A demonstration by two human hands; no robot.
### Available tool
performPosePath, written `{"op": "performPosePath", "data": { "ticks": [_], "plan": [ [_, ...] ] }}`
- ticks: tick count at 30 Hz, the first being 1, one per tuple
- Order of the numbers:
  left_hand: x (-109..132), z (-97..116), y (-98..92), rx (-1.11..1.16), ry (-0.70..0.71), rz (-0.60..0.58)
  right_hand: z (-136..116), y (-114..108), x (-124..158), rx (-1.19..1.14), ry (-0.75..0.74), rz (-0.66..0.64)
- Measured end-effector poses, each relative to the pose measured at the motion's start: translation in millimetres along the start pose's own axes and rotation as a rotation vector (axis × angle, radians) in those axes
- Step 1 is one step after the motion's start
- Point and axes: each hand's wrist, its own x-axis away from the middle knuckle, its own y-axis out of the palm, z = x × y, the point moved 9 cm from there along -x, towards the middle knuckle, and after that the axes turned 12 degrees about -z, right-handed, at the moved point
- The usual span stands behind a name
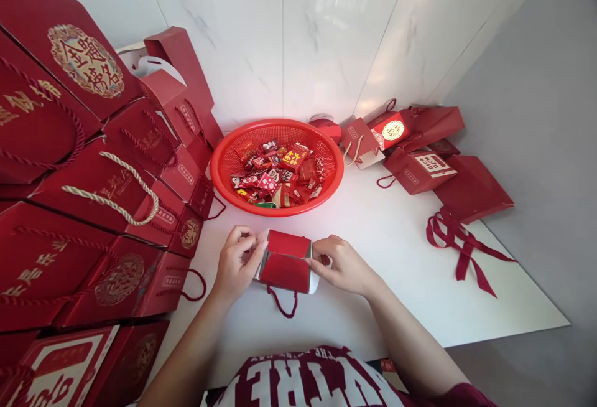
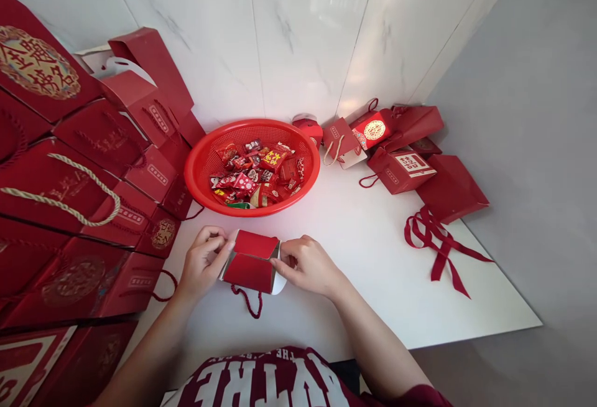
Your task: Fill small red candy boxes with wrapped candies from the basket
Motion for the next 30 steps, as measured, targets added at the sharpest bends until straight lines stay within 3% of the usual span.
{"op": "performPosePath", "data": {
  "ticks": [5, 7, 13, 17, 20, 26, 30],
  "plan": [
    [1, -1, 25.8, 0.047, -0.023, -0.233, 12, 4, -1, -0.057, 0.147, 0.065],
    [2, -3, 33.0, 0.114, -0.035, -0.242, 12, 8, -2, -0.129, 0.146, 0.086],
    [7, -15, 41.1, 0.273, -0.041, -0.081, -5, 6, -2, -0.141, -0.079, 0.169],
    [7, -13, 44.1, 0.281, 0.020, -0.086, -26, -12, 11, 0.078, -0.304, 0.319],
    [6, -6, 43.2, 0.259, 0.086, -0.107, -38, -18, 16, 0.191, -0.394, 0.335],
    [7, 12, 38.5, 0.195, 0.221, -0.146, -33, -10, 7, 0.184, -0.280, 0.169],
    [8, 20, 31.7, 0.191, 0.271, -0.077, -10, -6, -1, -0.110, -0.088, 0.176]
  ]
}}
